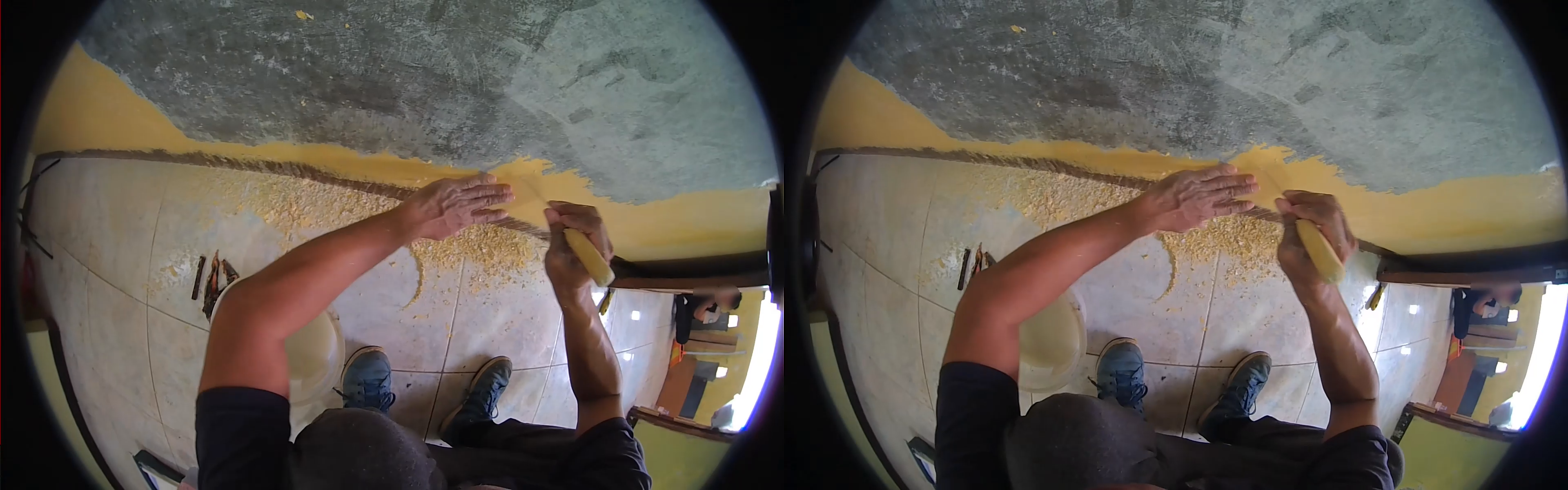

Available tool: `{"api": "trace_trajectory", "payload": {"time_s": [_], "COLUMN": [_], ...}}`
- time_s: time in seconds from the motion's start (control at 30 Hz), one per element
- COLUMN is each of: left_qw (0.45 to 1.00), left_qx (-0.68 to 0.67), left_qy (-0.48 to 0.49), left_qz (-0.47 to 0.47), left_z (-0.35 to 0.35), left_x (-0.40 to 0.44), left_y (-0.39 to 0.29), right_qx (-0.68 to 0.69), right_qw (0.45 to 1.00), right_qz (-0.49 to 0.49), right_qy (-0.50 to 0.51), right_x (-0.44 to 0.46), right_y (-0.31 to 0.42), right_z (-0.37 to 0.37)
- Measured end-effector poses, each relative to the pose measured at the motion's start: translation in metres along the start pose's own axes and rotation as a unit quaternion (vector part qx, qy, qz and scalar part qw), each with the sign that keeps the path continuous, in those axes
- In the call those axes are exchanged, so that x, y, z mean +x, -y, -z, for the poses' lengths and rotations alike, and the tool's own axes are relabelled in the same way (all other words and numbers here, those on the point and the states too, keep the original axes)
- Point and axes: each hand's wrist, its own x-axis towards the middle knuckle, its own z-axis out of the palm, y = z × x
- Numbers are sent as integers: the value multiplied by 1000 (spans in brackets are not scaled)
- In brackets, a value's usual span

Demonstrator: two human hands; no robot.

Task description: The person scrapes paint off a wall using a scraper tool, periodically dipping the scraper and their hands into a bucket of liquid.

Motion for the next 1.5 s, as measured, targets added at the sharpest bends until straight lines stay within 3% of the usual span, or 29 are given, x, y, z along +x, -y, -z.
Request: {"api": "trace_trajectory", "payload": {"time_s": [0.07,0.1,0.13,0.17,0.23,0.3,0.33,0.4,0.43,0.47,0.5,0.53,0.6,0.67,0.7,0.77,0.87,0.93,0.97,1.03,1.07,1.1,1.13,1.17,1.27,1.33,1.4,1.43,1.5], "left_qw": [995,988,983,943,906,847,847,792,794,707,566,568,587,662,664,692,731,816,813,924,924,909,891,864,857,849,842,846,845], "left_qx": [28,-62,-8,143,205,257,258,118,119,-96,-305,-307,-281,-142,-139,-113,-1,90,84,153,149,185,220,197,278,281,271,315,316], "left_qy": [-87,-119,-91,-257,-299,-276,-276,-252,-252,-203,-134,-127,-251,-314,-315,-418,-446,-444,-449,-306,-308,-327,-345,-409,-372,-386,-407,-378,-382], "left_qz": [27,74,157,156,216,374,373,544,540,671,754,753,717,666,663,578,517,360,361,171,172,184,196,217,223,226,228,203,201], "left_z": [45,64,84,71,110,113,100,73,82,91,100,106,121,153,161,167,125,92,85,82,84,89,93,95,87,73,66,65,58], "left_x": [-20,-40,-62,-80,-115,-158,-173,-192,-188,-185,-183,-184,-184,-169,-163,-138,-74,-37,-30,-22,-19,-17,-16,-14,-26,-28,-30,-36,-38], "left_y": [8,12,15,40,74,99,99,92,84,74,64,56,50,49,53,65,63,45,37,17,21,34,47,61,63,64,64,69,75], "right_qx": [-27,-20,-16,49,51,67,68,21,15,12,12,12,3,-1,2,-11,-36,-35,-51,1,61,-19,35,22,-5,-28,-14,-41,-32], "right_qw": [999,999,999,996,995,995,995,999,1000,999,1000,1000,1000,1000,1000,1000,999,999,998,999,996,996,999,997,997,999,985,978,984], "right_qz": [5,-11,-28,-56,-56,-56,-56,-23,-19,-23,-20,-18,-11,5,3,-11,-2,13,5,-8,-22,87,24,57,75,15,97,75,109], "right_qy": [-24,-27,-30,-57,-57,-55,-56,-22,-15,-19,-6,9,13,23,7,-3,-15,-36,-30,-39,-53,6,34,49,0,10,139,193,139], "right_x": [5,6,6,0,-4,-10,-10,-6,-4,-2,-3,-4,-8,-14,-15,-13,1,15,21,26,28,31,23,26,44,36,19,16,23], "right_y": [-9,-14,-19,-26,-25,-20,-15,-5,0,4,8,12,18,17,16,16,11,6,2,-11,-15,-16,-16,-18,-9,-16,-40,-37,-31], "right_z": [8,9,10,5,3,0,-1,-1,1,2,4,5,6,3,0,-3,3,11,15,9,5,5,0,2,8,4,-15,-10,-6]}}
